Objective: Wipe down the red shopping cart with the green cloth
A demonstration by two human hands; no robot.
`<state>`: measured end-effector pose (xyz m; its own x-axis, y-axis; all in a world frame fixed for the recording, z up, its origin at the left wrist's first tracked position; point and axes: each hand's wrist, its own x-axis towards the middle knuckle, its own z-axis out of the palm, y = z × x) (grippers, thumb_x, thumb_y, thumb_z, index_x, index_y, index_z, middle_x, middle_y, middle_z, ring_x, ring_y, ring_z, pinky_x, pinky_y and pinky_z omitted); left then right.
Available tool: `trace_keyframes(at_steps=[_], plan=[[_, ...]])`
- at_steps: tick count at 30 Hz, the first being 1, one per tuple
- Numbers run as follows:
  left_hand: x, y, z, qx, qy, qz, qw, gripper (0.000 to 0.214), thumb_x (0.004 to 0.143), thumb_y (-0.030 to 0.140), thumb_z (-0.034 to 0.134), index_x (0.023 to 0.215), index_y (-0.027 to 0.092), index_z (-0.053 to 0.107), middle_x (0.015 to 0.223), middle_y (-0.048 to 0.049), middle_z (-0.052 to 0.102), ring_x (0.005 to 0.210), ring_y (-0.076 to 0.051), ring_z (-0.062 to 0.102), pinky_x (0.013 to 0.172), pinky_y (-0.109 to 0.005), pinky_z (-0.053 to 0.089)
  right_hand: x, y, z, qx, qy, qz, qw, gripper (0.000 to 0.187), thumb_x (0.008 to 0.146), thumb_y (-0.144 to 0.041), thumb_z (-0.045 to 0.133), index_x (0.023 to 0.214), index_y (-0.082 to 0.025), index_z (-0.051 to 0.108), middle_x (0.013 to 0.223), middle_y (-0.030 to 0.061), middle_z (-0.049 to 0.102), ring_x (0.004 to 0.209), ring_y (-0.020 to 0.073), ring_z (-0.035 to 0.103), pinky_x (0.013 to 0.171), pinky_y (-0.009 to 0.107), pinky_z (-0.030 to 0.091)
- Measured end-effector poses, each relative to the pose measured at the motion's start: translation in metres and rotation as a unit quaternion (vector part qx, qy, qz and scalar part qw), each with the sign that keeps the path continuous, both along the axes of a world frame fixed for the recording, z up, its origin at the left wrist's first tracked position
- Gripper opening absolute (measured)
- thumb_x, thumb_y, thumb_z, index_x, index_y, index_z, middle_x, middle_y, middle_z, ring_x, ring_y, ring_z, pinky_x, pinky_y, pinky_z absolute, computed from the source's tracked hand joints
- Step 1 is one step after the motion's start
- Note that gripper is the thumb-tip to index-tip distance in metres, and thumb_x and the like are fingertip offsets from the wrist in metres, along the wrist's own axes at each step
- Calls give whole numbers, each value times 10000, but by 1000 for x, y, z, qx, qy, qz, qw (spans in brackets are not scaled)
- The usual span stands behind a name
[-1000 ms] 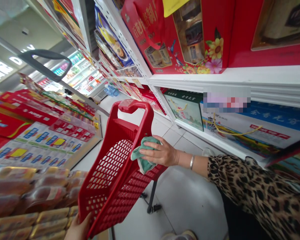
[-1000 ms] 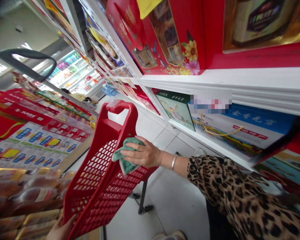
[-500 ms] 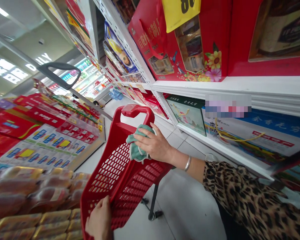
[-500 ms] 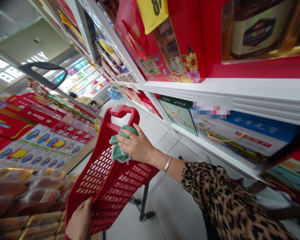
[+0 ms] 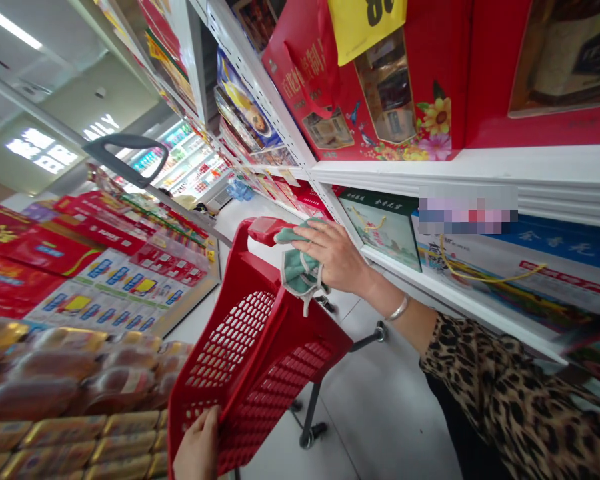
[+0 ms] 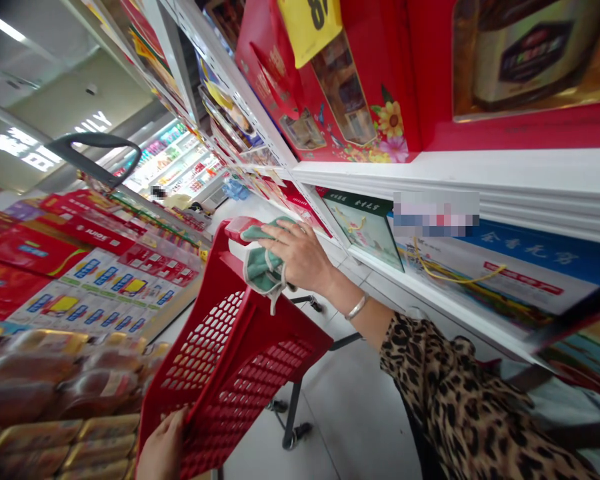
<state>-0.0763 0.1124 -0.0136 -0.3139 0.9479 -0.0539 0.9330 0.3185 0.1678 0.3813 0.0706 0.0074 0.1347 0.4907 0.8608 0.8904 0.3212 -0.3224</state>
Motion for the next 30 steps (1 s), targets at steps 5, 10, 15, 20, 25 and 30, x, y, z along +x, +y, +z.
trace_keyframes(at_steps=[5,10,15,20,25,30], plan=[[-32,5,0,23,-26,-16,999,496,755,585,523,943,221,803,967,-75,803,965,-345,704,780,-378,527,-33,-23,6,13,-63,43,997,407,919,-248,643,1322,-272,689,1469,23,633,1420,319,445,1221,558,294],[-50,8,2,18,-23,4,1000,435,745,529,499,863,236,799,938,-77,798,953,-347,697,817,-402,522,-69,-33,1,21,-102,58,993,443,928,-452,717,1340,-295,673,1484,29,619,1478,343,393,1275,630,193],[-65,6,-5,39,-40,-13,998,385,728,556,553,816,261,783,845,-56,787,921,-336,702,797,-387,538,-72,-25,0,36,-72,42,996,453,987,-409,660,1427,-317,611,1536,28,573,1485,309,404,1280,610,248],[-64,0,-13,40,-29,9,999,515,765,603,498,928,217,798,945,-96,800,937,-346,708,818,-396,536,-64,-21,1,55,-13,15,998,435,1027,-208,565,1459,-256,590,1521,82,577,1424,266,485,1221,488,426],[-52,-9,-12,30,4,0,1000,539,814,600,474,1011,221,802,988,-82,805,952,-335,713,787,-371,529,-80,-13,-10,83,-10,-17,996,340,988,-200,649,1309,-303,695,1497,63,603,1408,301,510,1169,502,464],[-39,-18,-14,23,12,4,1000,588,860,602,438,1104,204,795,1109,-114,791,1021,-345,708,845,-383,528,-115,-8,-19,75,-28,-38,996,284,991,-183,609,1234,-282,720,1455,32,640,1418,319,491,1192,535,410]])
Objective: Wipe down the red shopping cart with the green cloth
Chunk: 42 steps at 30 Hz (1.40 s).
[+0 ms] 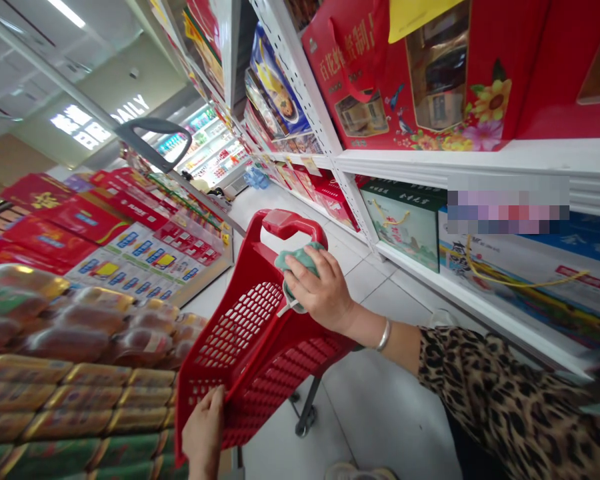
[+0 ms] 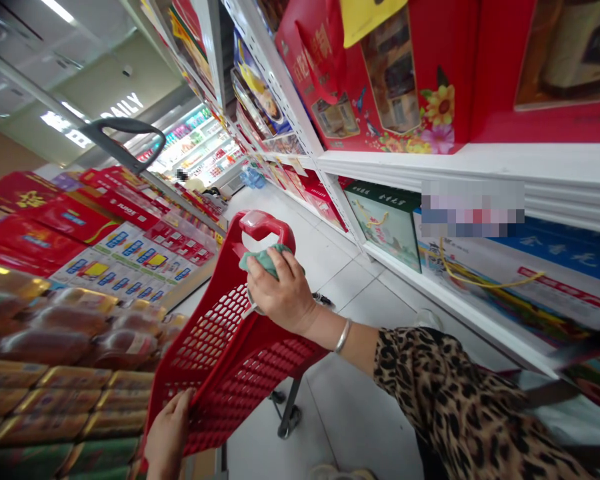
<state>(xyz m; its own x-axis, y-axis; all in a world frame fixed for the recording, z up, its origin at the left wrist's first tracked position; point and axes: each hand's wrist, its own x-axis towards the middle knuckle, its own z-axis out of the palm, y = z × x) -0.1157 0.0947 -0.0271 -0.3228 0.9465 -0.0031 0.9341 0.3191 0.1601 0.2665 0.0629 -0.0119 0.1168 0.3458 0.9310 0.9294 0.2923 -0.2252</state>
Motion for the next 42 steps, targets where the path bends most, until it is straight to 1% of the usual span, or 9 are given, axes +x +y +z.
trace_keyframes(at_steps=[4,9,11,15,21,23,28,34,42], plan=[[10,-4,-5,11,-9,17,1000,599,877,599,433,1164,199,775,1207,-116,769,1100,-349,689,879,-384,522,-18,-11,3,-55,-4,35,998,434,923,-178,637,1354,-219,664,1530,44,574,1482,359,382,1271,573,282],[23,-7,-6,5,-19,32,999,629,899,593,411,1247,183,738,1263,-134,744,1117,-362,683,923,-409,513,-16,-16,5,-97,12,87,991,737,839,-539,782,1444,-162,596,1579,117,512,1533,423,265,1296,677,111],[26,-8,-4,1,-17,31,999,635,904,600,407,1257,183,732,1281,-136,735,1111,-367,685,920,-416,516,-11,-10,0,-86,-4,87,992,657,879,-510,768,1440,-211,599,1568,91,531,1541,392,279,1289,680,148],[30,-10,-2,-6,-7,32,999,629,923,598,389,1274,197,724,1275,-126,737,1114,-360,685,917,-410,511,-3,5,-11,-40,-20,58,997,488,1006,-164,596,1471,-307,553,1556,17,552,1539,264,352,1293,569,287],[36,-15,-2,26,15,29,999,558,922,560,422,1205,218,759,1161,-116,776,983,-333,696,800,-377,504,11,11,-10,25,19,56,998,572,1015,-65,473,1577,-91,367,1620,200,431,1546,232,362,1217,394,446],[41,-18,-1,35,25,28,999,536,924,556,414,1159,240,776,1041,-106,792,903,-319,688,745,-365,488,16,10,-10,-2,10,64,998,553,1022,-97,495,1566,-134,403,1610,174,458,1535,233,385,1231,427,423],[54,-26,6,33,36,23,999,524,935,539,373,1014,251,804,918,-113,777,797,-293,644,680,-347,443,18,7,-14,-44,-5,18,999,409,1040,-198,545,1448,-231,565,1513,121,588,1510,313,419,1256,673,244],[58,-30,6,57,33,22,998,488,928,530,399,907,255,802,882,-108,761,732,-263,597,649,-328,406,21,10,-8,18,-41,41,998,354,1041,-129,486,1357,-175,642,1410,140,657,1434,252,516,1210,476,425],[50,-40,2,87,18,8,996,448,917,499,437,876,232,794,942,-122,763,796,-257,614,680,-313,392,54,9,21,-20,62,-31,997,391,1054,-189,450,1411,-227,607,1438,131,624,1385,274,529,1223,560,336]])
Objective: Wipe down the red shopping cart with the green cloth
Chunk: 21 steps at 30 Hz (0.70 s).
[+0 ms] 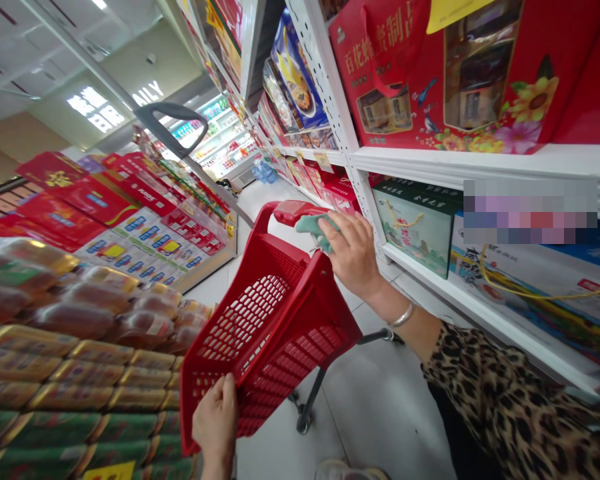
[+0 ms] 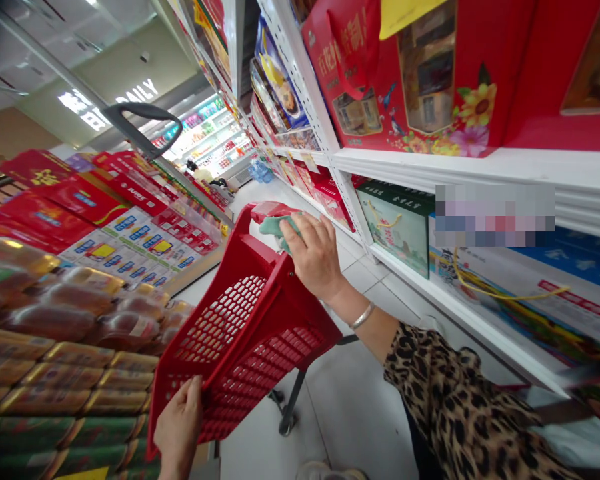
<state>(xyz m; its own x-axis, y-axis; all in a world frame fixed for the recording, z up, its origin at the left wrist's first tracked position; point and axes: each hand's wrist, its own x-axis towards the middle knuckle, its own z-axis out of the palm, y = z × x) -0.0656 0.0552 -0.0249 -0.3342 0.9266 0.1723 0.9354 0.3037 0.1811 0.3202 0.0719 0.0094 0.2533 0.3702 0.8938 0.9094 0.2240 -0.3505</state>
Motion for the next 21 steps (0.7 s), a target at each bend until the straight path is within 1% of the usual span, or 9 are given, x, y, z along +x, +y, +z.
trace_keyframes(at_steps=[3,7,10,14,17,19,21], plan=[[0,-2,2,2,-1,-13,1000,432,914,482,443,840,226,784,930,-121,755,816,-254,614,685,-307,380,-20,-9,0,-2,-34,-4,999,346,1049,-210,490,1362,-236,634,1404,113,653,1373,277,531,1237,584,284],[3,-4,5,3,10,-27,1000,426,915,460,442,774,214,760,852,-119,729,780,-240,591,670,-301,349,-58,-25,-13,26,-95,-6,995,301,1032,-198,532,1305,-210,656,1379,124,671,1380,311,522,1242,654,212],[8,-6,7,10,18,-37,999,426,919,443,440,711,213,732,784,-109,709,725,-221,563,648,-293,325,-83,-32,-29,38,-140,26,989,281,1021,-215,557,1279,-205,668,1385,127,668,1383,333,521,1228,669,239],[16,-12,8,15,31,-52,998,433,942,406,422,719,211,737,740,-104,704,689,-208,554,629,-286,309,-107,-31,-52,71,-174,94,978,259,1000,-249,606,1240,-193,686,1336,126,692,1358,321,550,1213,610,323],[25,-19,8,7,47,-49,998,442,965,393,405,778,208,760,767,-111,721,700,-210,579,622,-284,304,-111,-28,-59,63,-177,128,974,242,999,-247,614,1227,-210,685,1331,122,694,1348,290,562,1207,583,348],[34,-24,7,0,61,-38,997,458,982,398,390,813,206,770,806,-118,736,721,-215,599,623,-286,304,-106,-27,-57,48,-176,126,975,230,1009,-247,602,1223,-236,685,1333,105,697,1337,273,568,1206,587,343],[46,-29,6,-9,75,-25,997,476,998,405,372,850,203,777,849,-126,748,740,-219,615,625,-289,306,-95,-27,-51,39,-179,109,977,215,1018,-252,595,1210,-247,691,1326,88,705,1319,268,575,1211,597,327]])
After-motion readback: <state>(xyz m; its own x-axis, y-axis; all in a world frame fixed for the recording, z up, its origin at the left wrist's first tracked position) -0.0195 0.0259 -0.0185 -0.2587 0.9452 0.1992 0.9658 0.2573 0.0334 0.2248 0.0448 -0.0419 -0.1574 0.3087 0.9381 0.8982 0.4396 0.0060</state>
